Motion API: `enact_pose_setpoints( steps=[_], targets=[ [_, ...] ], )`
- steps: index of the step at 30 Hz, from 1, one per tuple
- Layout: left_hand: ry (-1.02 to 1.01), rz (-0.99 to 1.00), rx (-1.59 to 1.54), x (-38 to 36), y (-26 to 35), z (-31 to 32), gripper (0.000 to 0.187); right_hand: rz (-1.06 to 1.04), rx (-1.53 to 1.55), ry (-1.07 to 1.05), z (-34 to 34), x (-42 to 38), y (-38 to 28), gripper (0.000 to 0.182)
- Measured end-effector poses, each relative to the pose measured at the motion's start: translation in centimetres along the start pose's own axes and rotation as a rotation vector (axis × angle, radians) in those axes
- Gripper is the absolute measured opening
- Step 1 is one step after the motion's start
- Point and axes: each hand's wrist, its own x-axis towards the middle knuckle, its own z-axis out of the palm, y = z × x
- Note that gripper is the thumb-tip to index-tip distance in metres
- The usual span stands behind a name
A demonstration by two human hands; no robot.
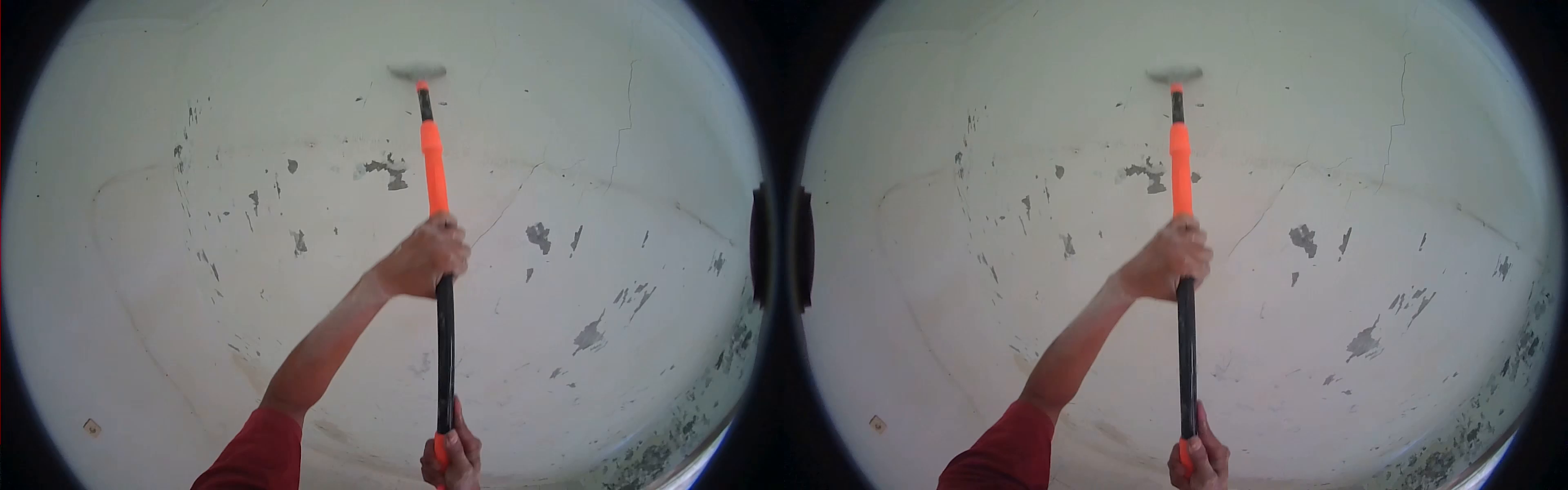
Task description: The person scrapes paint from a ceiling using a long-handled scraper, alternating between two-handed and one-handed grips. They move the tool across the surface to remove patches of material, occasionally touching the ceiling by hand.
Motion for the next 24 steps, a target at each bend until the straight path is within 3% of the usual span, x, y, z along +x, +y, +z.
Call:
enact_pose_setpoints(
  steps=[2, 4, 5, 6, 7, 8, 9, 11, 16, 21, 23, 24],
  targets=[
    [-0.007, -0.02, -0.016, 0.2, -0.2, -0.6, 0.024, 0.056, 0.138, -0.005, 2.1, 0.7, -2.1, 0.047],
    [0.021, 0.025, 0.064, -0.8, 0.4, 0.4, 0.026, 0.039, 0.174, 0.01, 2.4, 0.1, -1.3, 0.03],
    [0.025, 0.027, 0.072, -1.7, 1.2, 1.1, 0.026, 0.035, 0.171, 0.003, 2.2, -0.7, 0.1, 0.03],
    [-0.009, 0.004, 0.017, -2.7, 2.3, 1.9, 0.027, 0.005, 0.044, 0.125, 1.5, -1.9, 2.0, 0.019],
    [-0.05, -0.016, -0.04, -3.1, 2.7, 2.3, 0.027, -0.027, -0.076, 0.251, 1.9, -2.0, 2.3, 0.021],
    [-0.026, -0.017, -0.077, -3.1, 2.4, 2.2, 0.026, -0.016, 0.003, 0.249, 2.1, -2.2, 1.9, 0.033],
    [-0.03, -0.015, -0.073, -2.3, 1.7, 2.0, 0.026, -0.019, 0.007, 0.246, 2.4, -1.1, 0.5, 0.033],
    [0.105, 0.034, 0.013, -0.3, -0.6, 0.9, 0.026, -0.042, 0.102, 0.048, 2.7, 0.7, -2.7, 0.032],
    [0.083, -0.002, -0.01, 0.1, -1.5, -0.6, 0.023, -0.002, -0.085, 0.08, 3.9, 2.1, -4.8, 0.031],
    [-0.015, -0.067, -0.025, -2.1, 0.2, 0.4, 0.024, 0.111, -0.032, 0.149, 3.8, 0.0, -3.2, 0.027],
    [0.148, 0.03, -0.01, -0.6, -1.4, -0.8, 0.023, 0.091, 0.019, 0.144, 4.9, 1.7, -5.4, 0.031],
    [0.145, 0.028, -0.018, 0.1, -2.5, -1.7, 0.023, 0.069, -0.025, 0.109, 4.3, 2.9, -5.2, 0.043]
  ],
)
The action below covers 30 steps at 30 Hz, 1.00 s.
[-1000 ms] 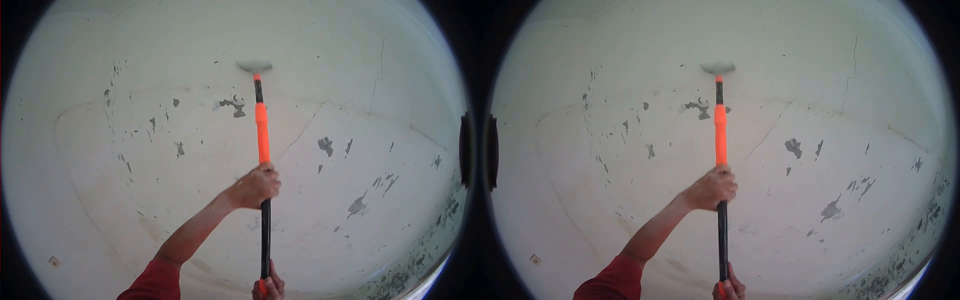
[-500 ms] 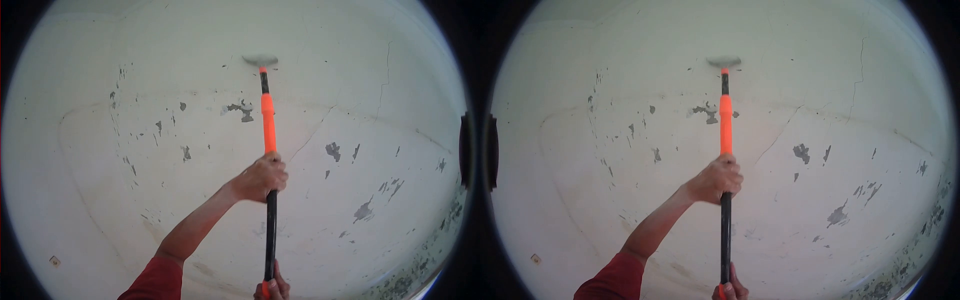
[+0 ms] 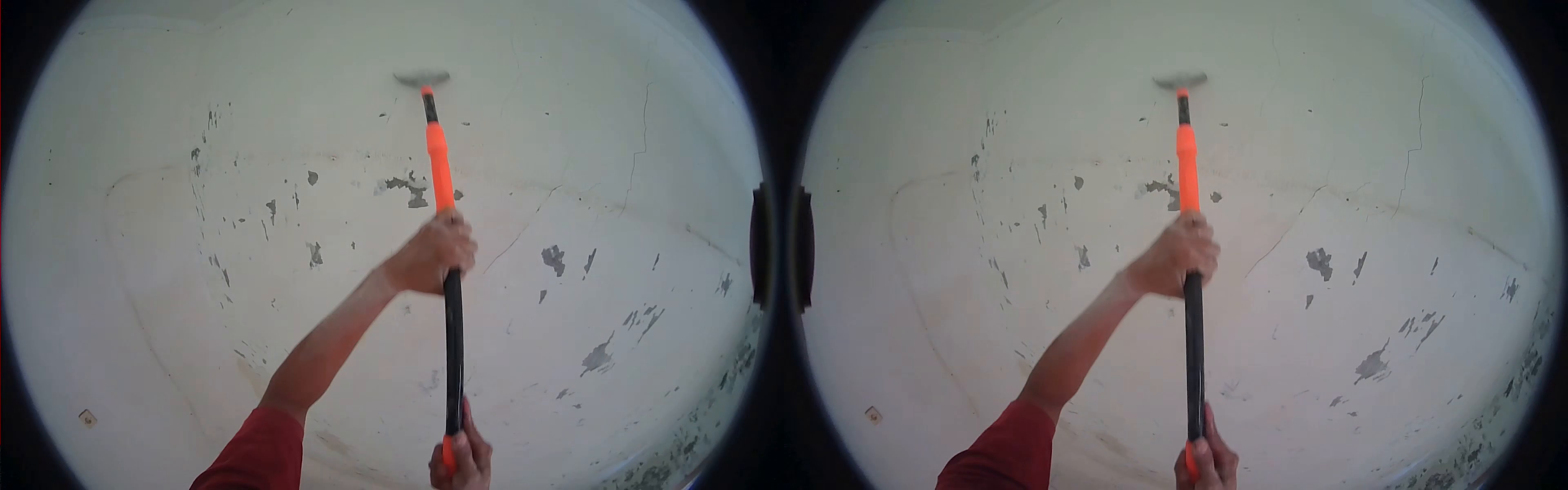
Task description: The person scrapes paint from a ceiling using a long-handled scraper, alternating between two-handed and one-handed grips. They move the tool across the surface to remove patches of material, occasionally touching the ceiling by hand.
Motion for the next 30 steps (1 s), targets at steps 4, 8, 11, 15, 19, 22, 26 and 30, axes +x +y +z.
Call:
enact_pose_setpoints(
  steps=[4, 8, 11, 15, 19, 22, 26, 30],
  targets=[
    [-0.027, -0.032, 0.031, 0.9, -2.1, -1.8, 0.025, -0.04, -0.013, -0.123, 0.4, 2.9, -0.2, 0.056],
    [-0.039, -0.06, 0.002, -1.5, 0.1, -1.2, 0.027, -0.043, 0.019, -0.068, 1.7, 0.0, 0.9, 0.06],
    [-0.065, -0.093, -0.07, -1.0, -1.5, -2.1, 0.027, -0.032, -0.022, -0.017, 2.2, 0.9, 0.0, 0.062],
    [0.029, -0.043, 0.029, 1.3, -4.9, -4.7, 0.028, -0.106, -0.028, -0.09, 4.3, 4.1, -3.4, 0.06],
    [0.062, -0.022, 0.017, -0.1, -3.4, -4.5, 0.029, -0.054, -0.003, -0.038, 5.3, 2.5, -1.6, 0.058],
    [-0.06, -0.076, -0.023, -1.7, -2.0, -4.4, 0.03, -0.139, -0.128, -0.058, 4.4, 1.7, 1.1, 0.058],
    [0.082, 0.042, 0.068, 0.7, -6.5, -5.9, 0.031, 0.049, -0.154, 0.013, 6.1, 6.0, -3.5, 0.069],
    [-0.051, -0.043, 0.133, 2.8, -7.6, -8.8, 0.031, 0.02, -0.075, -0.003, 7.9, 6.7, -5.0, 0.068]
  ],
)
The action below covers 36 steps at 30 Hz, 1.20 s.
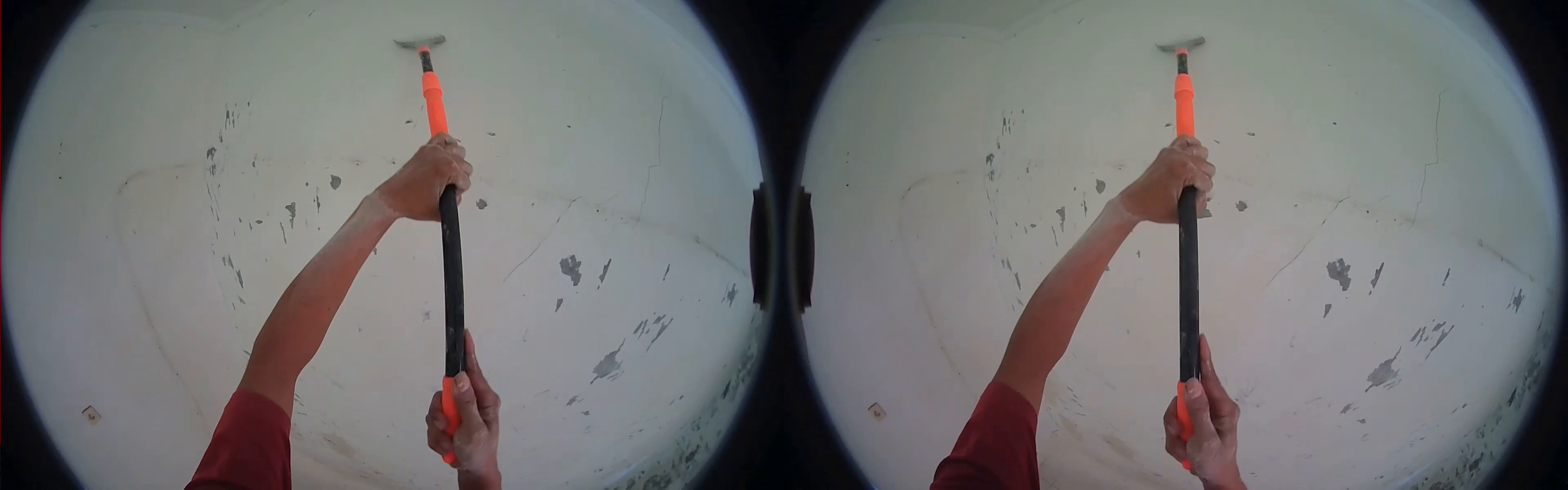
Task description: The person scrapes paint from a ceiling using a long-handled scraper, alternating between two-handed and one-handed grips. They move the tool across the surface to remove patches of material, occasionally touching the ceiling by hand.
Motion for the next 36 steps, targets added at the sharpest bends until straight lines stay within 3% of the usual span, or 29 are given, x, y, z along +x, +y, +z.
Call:
enact_pose_setpoints(
  steps=[7, 8, 9, 11, 14, 17, 21, 24, 25, 28, 29, 34, 36],
  targets=[
    [-0.022, 0.045, -0.132, -3.8, 3.2, 2.2, 0.028, 0.114, -0.036, 0.125, 0.9, -3.7, 3.0, 0.068],
    [-0.025, 0.041, -0.138, -3.1, 2.0, 2.1, 0.028, 0.114, -0.072, 0.092, -0.3, -2.4, 3.0, 0.068],
    [0.069, 0.061, -0.09, -1.7, -0.1, 1.7, 0.028, -0.063, -0.161, 0.02, -0.1, -0.2, 2.3, 0.067],
    [0.174, 0.059, -0.055, -0.7, -2.5, 1.2, 0.027, -0.003, -0.093, 0.004, 0.5, 2.8, -0.3, 0.068],
    [-0.017, 0.057, 0.105, 0.2, -2.8, -1.3, 0.026, -0.038, -0.037, -0.057, 1.3, 2.2, -0.8, 0.068],
    [0.051, 0.074, 0.0, -3.7, -0.6, 1.4, 0.024, -0.02, -0.104, -0.014, 0.5, 0.2, 3.2, 0.062],
    [-0.065, -0.013, -0.061, -8.7, 5.3, 2.6, 0.023, -0.029, -0.049, -0.033, -1.1, -4.7, 7.9, 0.061],
    [-0.157, -0.056, -0.04, -9.1, 6.0, 2.6, 0.022, -0.082, -0.008, -0.085, -1.6, -5.0, 8.1, 0.061],
    [-0.156, -0.058, -0.04, -8.9, 5.4, 2.7, 0.022, -0.087, 0.001, -0.074, -1.5, -4.8, 7.8, 0.061],
    [0.087, 0.02, -0.046, -7.1, 0.4, 2.6, 0.023, 0.06, -0.161, -0.021, -1.1, -0.5, 4.9, 0.061],
    [0.169, 0.036, -0.009, -6.6, -1.8, 2.6, 0.024, 0.017, -0.194, -0.046, -0.5, 1.5, 3.7, 0.062],
    [-0.078, -0.019, 0.125, -5.2, -4.1, -3.1, 0.024, -0.019, -0.072, -0.107, 3.5, 3.2, 1.8, 0.063],
    [-0.043, -0.027, 0.091, -7.2, -2.5, -2.2, 0.025, 0.016, -0.091, -0.105, 3.5, 1.6, 3.8, 0.063]
  ],
)
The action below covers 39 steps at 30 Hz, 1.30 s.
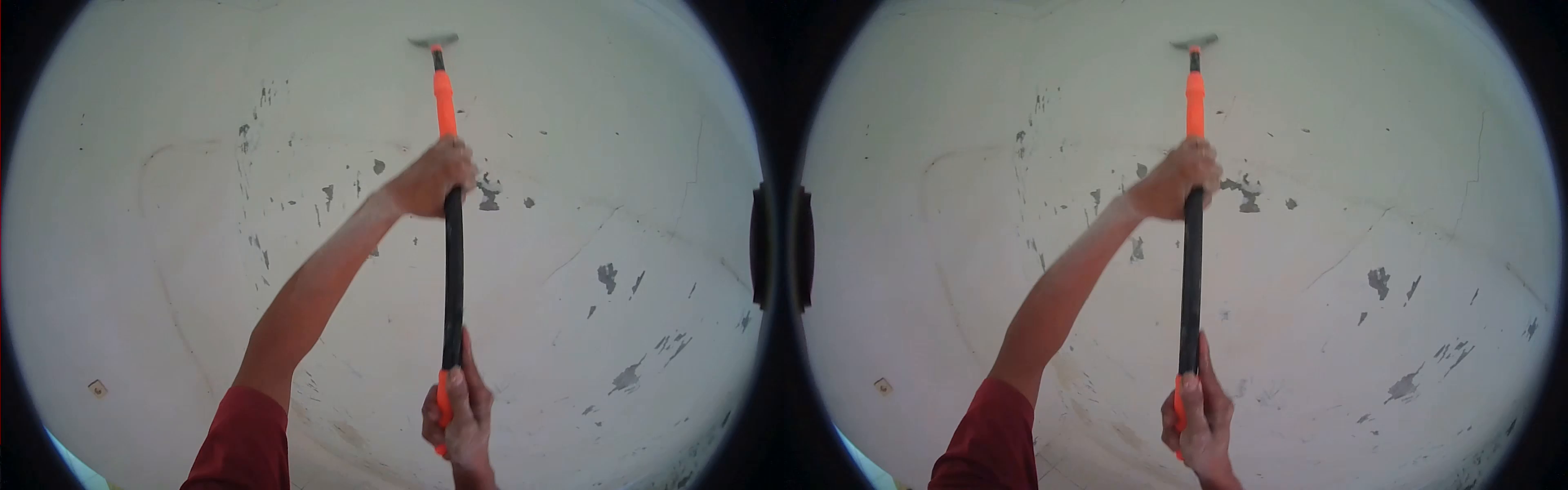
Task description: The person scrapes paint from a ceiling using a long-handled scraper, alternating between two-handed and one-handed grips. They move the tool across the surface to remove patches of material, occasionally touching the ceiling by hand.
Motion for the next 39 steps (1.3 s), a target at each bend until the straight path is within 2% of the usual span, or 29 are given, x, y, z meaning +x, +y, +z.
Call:
enact_pose_setpoints(
  steps=[3, 4, 6, 7, 8, 9, 10, 11, 12, 15, 17, 19, 20, 22, 25, 28, 29, 31, 33, 35, 36, 37, 39],
  targets=[
    [0.004, 0.034, -0.024, -4.3, 4.2, 2.0, 0.026, 0.105, -0.054, 0.056, 0.1, -3.5, 2.9, 0.064],
    [-0.043, 0.001, -0.086, -5.5, 5.7, 2.4, 0.025, -0.125, 0.08, -0.03, -1.3, -3.8, 6.7, 0.061],
    [-0.208, -0.094, -0.109, -6.5, 6.3, 2.9, 0.022, -0.16, 0.022, -0.041, -2.5, -4.1, 7.8, 0.061],
    [-0.212, -0.092, -0.107, -6.2, 5.4, 3.0, 0.022, -0.182, -0.03, -0.038, -3.0, -4.1, 7.9, 0.061],
    [-0.085, -0.037, -0.066, -5.4, 4.2, 3.2, 0.022, -0.057, 0.064, -0.098, -3.5, -3.5, 5.8, 0.062],
    [0.043, 0.016, -0.027, -4.7, 2.7, 3.3, 0.021, 0.049, -0.118, 0.059, -2.5, -1.8, 3.9, 0.063],
    [0.132, -0.005, -0.064, -3.9, 0.7, 3.0, 0.021, 0.058, -0.105, 0.016, -1.9, 0.1, 1.7, 0.065],
    [0.16, 0.013, 0.0, -3.0, -0.9, 1.9, 0.022, 0.06, -0.093, -0.027, -1.6, 1.5, 0.1, 0.067],
    [0.036, -0.084, 0.028, -2.3, -1.4, -0.1, 0.023, 0.058, -0.095, -0.026, -1.2, 2.0, -0.3, 0.067],
    [-0.038, -0.088, 0.035, -2.2, -1.0, -2.1, 0.024, 0.028, 0.002, -0.066, 0.6, 1.8, -0.3, 0.068],
    [0.03, -0.017, -0.015, -3.6, 0.8, -0.5, 0.025, 0.068, 0.154, -0.077, 0.4, -0.7, 1.6, 0.061],
    [-0.042, 0.002, -0.06, -4.2, 4.1, -0.1, 0.025, -0.162, 0.527, -0.312, -0.9, -3.3, 6.4, 0.065],
    [-0.089, -0.025, -0.076, -4.2, 4.9, 0.3, 0.024, -0.171, 0.529, -0.317, -1.2, -3.4, 6.4, 0.065],
    [-0.14, -0.042, -0.095, -3.3, 4.8, 0.5, 0.024, -0.07, 0.612, -0.166, -1.7, -4.1, 5.4, 0.068],
    [0.114, 0.033, -0.111, -1.2, 1.9, 0.7, 0.022, -0.078, 0.572, -0.191, -1.8, -2.5, 1.8, 0.067],
    [0.28, 0.055, -0.06, 1.4, -3.8, -0.7, 0.02, 0.016, 0.315, -0.104, -0.6, 2.7, -2.7, 0.063],
    [0.129, 0.005, 0.032, 2.2, -4.7, -2.4, 0.021, 0.004, 0.281, -0.087, -0.1, 3.8, -3.9, 0.063],
    [0.046, -0.061, 0.084, 3.7, -4.9, -3.7, 0.022, -0.012, 0.308, -0.129, -0.5, 3.5, -6.0, 0.065],
    [0.064, -0.028, 0.065, 4.2, -3.6, -3.7, 0.021, -0.012, 0.336, -0.173, -1.1, 1.8, -6.9, 0.067],
    [0.08, 0.006, 0.048, 4.6, -1.6, -2.9, 0.021, 0.026, 0.318, -0.109, -1.8, -0.8, -6.8, 0.066],
    [0.12, 0.043, -0.059, 4.8, 0.3, -1.9, 0.021, 0.03, 0.356, -0.088, -2.2, -2.7, -6.4, 0.066],
    [0.161, 0.082, -0.163, 5.1, 2.1, -0.9, 0.021, 0.02, 0.352, -0.088, -2.7, -4.4, -5.4, 0.066],
    [0.103, 0.095, -0.122, 5.8, 5.1, 0.5, 0.021, -0.065, 0.494, -0.088, -3.3, -6.8, -4.5, 0.065]
  ],
)
